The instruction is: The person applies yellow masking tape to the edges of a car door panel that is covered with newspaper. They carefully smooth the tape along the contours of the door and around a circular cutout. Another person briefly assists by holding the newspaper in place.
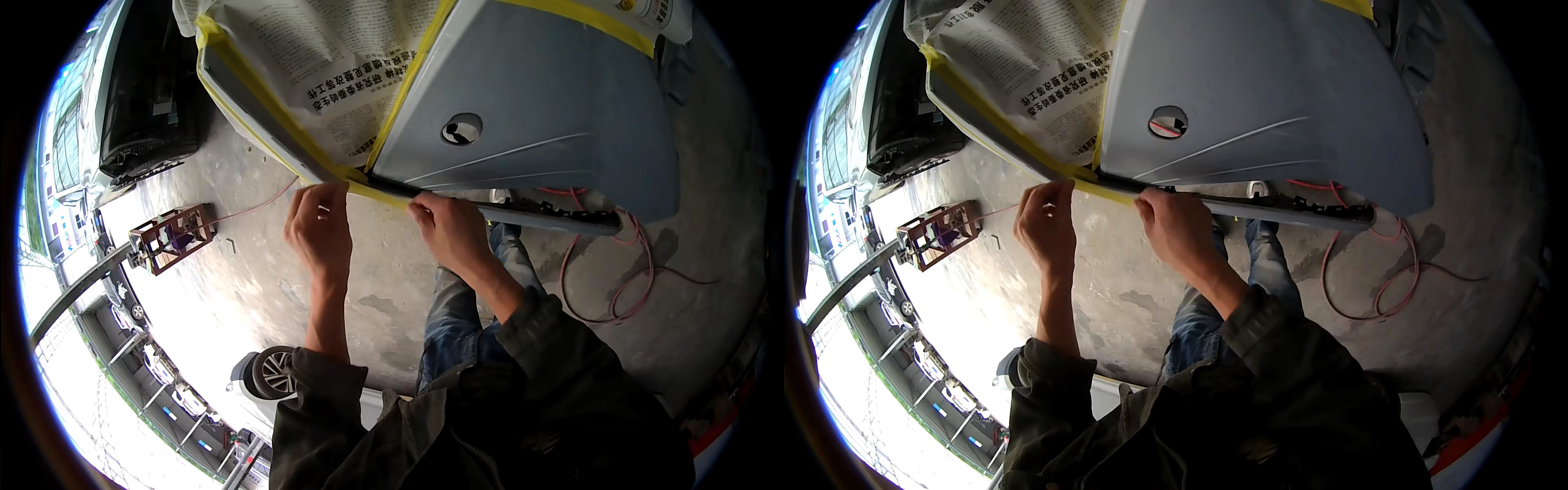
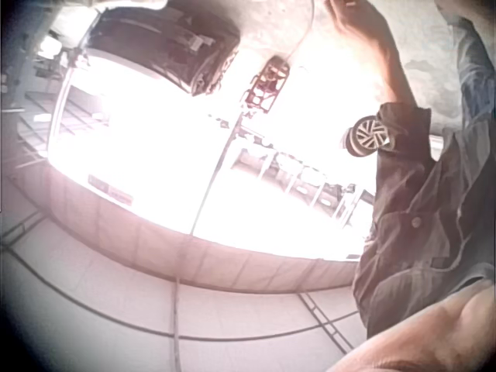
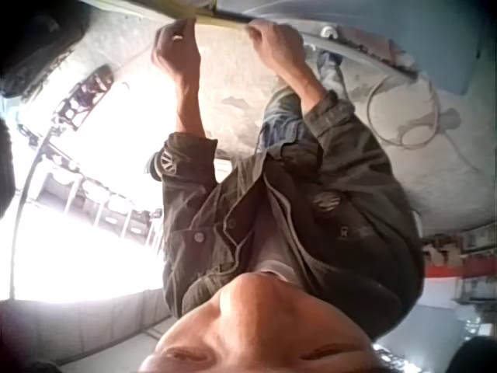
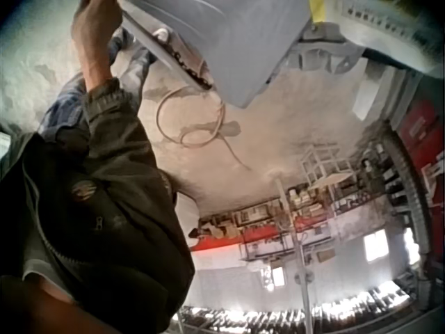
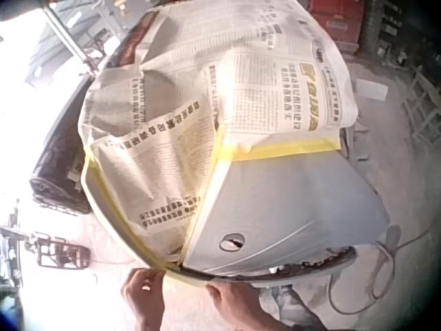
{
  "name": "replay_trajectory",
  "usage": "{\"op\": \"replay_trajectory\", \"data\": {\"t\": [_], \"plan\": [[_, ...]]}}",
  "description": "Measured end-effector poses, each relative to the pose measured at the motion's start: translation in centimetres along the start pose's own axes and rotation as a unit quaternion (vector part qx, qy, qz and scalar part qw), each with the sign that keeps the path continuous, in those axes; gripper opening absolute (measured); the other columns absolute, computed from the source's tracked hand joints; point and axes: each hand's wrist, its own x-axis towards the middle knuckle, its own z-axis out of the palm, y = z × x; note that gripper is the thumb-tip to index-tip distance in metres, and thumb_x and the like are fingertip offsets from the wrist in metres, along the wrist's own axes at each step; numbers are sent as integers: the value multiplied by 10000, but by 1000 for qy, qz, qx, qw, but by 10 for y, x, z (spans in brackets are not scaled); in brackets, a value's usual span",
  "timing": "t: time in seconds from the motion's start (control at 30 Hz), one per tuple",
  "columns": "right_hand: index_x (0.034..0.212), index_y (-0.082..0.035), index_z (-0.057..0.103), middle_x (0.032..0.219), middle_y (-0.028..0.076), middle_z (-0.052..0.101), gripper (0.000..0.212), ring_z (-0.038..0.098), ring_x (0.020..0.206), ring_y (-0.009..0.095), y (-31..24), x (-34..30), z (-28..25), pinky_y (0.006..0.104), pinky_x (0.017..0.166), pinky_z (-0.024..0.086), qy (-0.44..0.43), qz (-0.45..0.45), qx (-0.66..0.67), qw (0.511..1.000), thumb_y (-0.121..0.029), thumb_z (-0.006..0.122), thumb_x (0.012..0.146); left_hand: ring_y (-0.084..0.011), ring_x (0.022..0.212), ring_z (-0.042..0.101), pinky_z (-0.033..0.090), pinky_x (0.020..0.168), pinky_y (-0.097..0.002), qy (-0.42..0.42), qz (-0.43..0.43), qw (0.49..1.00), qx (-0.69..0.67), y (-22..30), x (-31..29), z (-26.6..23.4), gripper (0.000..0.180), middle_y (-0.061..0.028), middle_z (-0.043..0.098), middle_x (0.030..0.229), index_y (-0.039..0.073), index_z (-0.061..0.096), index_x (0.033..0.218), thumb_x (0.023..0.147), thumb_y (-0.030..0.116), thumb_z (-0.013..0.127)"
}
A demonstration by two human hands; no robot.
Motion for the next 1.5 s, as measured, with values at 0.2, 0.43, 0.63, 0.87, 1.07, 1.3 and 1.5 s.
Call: {"op": "replay_trajectory", "data": {"t": [0.2, 0.43, 0.63, 0.87, 1.07, 1.3, 1.5], "plan": [[800, -75, 696, 690, 136, 667, 244, 671, 689, 366, -11, 21, 8, 457, 613, 520, 10, 24, -93, 995, -276, 668, 933, -140, 620, 633, 511, 595, -287, 23, 57, 997, 50, -6, 5, 8, 96, -25, 686, 812, 55, 746, 872, 829, 119, 803], [726, -84, 687, 641, 140, 651, 322, 670, 641, 358, -17, 25, 14, 465, 578, 524, -25, 52, -153, 987, -337, 667, 925, -218, 758, 618, 491, 624, -363, 51, 111, 982, 144, -1, 1, 13, 133, -30, 615, 834, 78, 705, 902, 812, 99, 800], [715, -89, 691, 605, 127, 646, 310, 666, 592, 349, -15, 23, 18, 445, 542, 525, 12, 25, -183, 983, -322, 676, 919, -244, 846, 604, 481, 762, -398, 76, 143, 978, 131, 0, 10, 15, 113, -23, 627, 882, 94, 690, 903, 819, 81, 763], [686, -80, 685, 601, 146, 645, 313, 666, 573, 353, -17, 26, 19, 444, 530, 527, 27, 19, -181, 983, -301, 681, 908, -192, 1184, 612, 411, 1072, -404, -133, 407, 886, 178, -29, -3, -3, 230, -34, 693, 1198, 85, 727, 1077, 864, 35, 657], [727, -74, 700, 651, 157, 664, 290, 676, 630, 370, -19, 28, 18, 458, 579, 539, 10, 23, -176, 984, -289, 671, 920, -255, 1243, 578, 452, 1103, -375, -211, 454, 854, 141, -41, 0, 0, 305, -83, 656, 1277, 18, 716, 1141, 843, 56, 667], [725, -52, 704, 643, 176, 668, 281, 692, 628, 357, -16, 28, 16, 449, 588, 556, 8, 6, -169, 986, -258, 664, 912, -273, 1210, 584, 483, 1067, -375, -233, 472, 836, 155, -19, 8, -1, 258, -117, 657, 1197, -20, 692, 1051, 803, 41, 658], [789, -34, 686, 777, 204, 696, 237, 690, 773, 404, -8, 26, -9, 497, 723, 553, -132, 35, 72, 988, -209, 600, 924, -292, 1212, 580, 482, 1068, -395, -253, 488, 818, 168, -16, 13, -5, 274, -148, 655, 1222, -42, 678, 1094, 832, 20, 626]]}}
